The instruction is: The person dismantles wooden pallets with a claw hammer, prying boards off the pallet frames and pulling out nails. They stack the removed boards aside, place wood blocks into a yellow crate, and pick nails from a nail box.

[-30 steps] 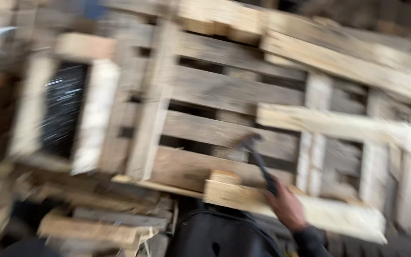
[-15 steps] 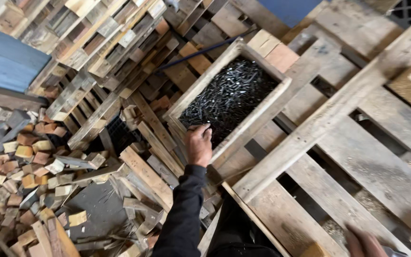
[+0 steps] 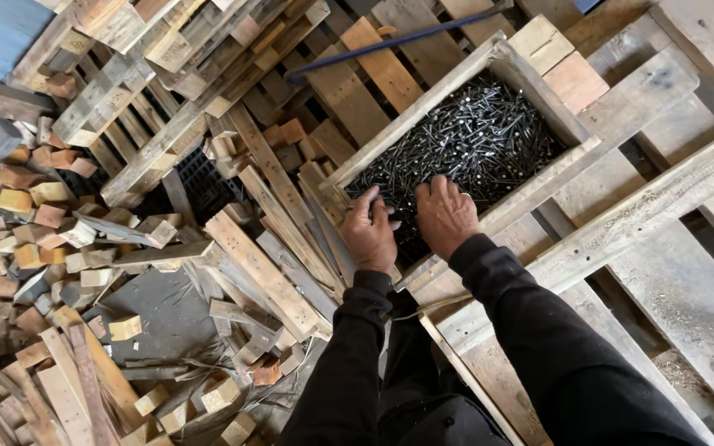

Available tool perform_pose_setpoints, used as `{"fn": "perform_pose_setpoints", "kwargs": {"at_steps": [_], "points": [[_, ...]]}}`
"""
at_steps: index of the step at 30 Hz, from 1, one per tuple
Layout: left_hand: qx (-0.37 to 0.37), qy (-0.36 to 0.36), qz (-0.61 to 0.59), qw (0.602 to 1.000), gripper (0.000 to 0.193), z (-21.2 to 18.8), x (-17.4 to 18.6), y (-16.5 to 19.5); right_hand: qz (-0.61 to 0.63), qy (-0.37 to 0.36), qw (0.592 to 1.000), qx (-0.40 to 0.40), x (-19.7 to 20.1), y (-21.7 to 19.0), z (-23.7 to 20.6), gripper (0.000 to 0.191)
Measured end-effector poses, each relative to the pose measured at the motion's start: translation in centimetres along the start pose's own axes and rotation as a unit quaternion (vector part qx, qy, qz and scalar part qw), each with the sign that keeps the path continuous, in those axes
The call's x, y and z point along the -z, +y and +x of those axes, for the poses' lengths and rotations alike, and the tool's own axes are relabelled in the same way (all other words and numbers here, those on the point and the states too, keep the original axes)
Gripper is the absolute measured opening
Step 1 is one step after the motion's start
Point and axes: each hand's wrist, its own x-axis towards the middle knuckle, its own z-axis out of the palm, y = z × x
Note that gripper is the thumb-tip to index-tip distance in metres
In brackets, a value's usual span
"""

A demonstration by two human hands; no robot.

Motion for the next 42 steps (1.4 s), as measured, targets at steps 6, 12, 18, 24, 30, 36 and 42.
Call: {"fn": "perform_pose_setpoints", "kwargs": {"at_steps": [6,12,18,24,30,36,42], "points": [[0.04,-0.091,-0.058,0.993,0.024,0.5,1.0,1.2,0.106,0.003,0.994,0.008,-2.7,2.6,0.0,0.014],[-0.064,-0.173,-0.045,0.982,0.032,2.5,0.1,2.9,0.416,0.048,0.902,-0.105,1.1,4.8,-1.9,0.018],[-0.175,-0.24,-0.074,0.952,0.038,3.3,-4.2,3.7,0.42,-0.009,0.898,-0.129,4.9,3.9,-2.2,0.024],[0.224,-0.227,-0.449,0.835,0.026,2.4,-5.1,2.9,0.506,0.018,0.862,-0.008,7.4,3.3,-0.7,0.044],[0.3,-0.178,-0.558,0.753,0.025,4.0,-2.7,0.1,0.539,0.015,0.836,-0.1,6.5,5.7,-1.0,0.037],[0.295,-0.247,-0.665,0.64,0.04,4.8,-0.8,-2.1,0.184,0.019,0.983,0.015,1.0,3.3,-0.3,0.031],[0.355,-0.052,-0.514,0.779,0.042,4.1,-1.3,0.8,0.054,0.028,0.998,0.018,0.2,0.7,0.3,0.011]]}}
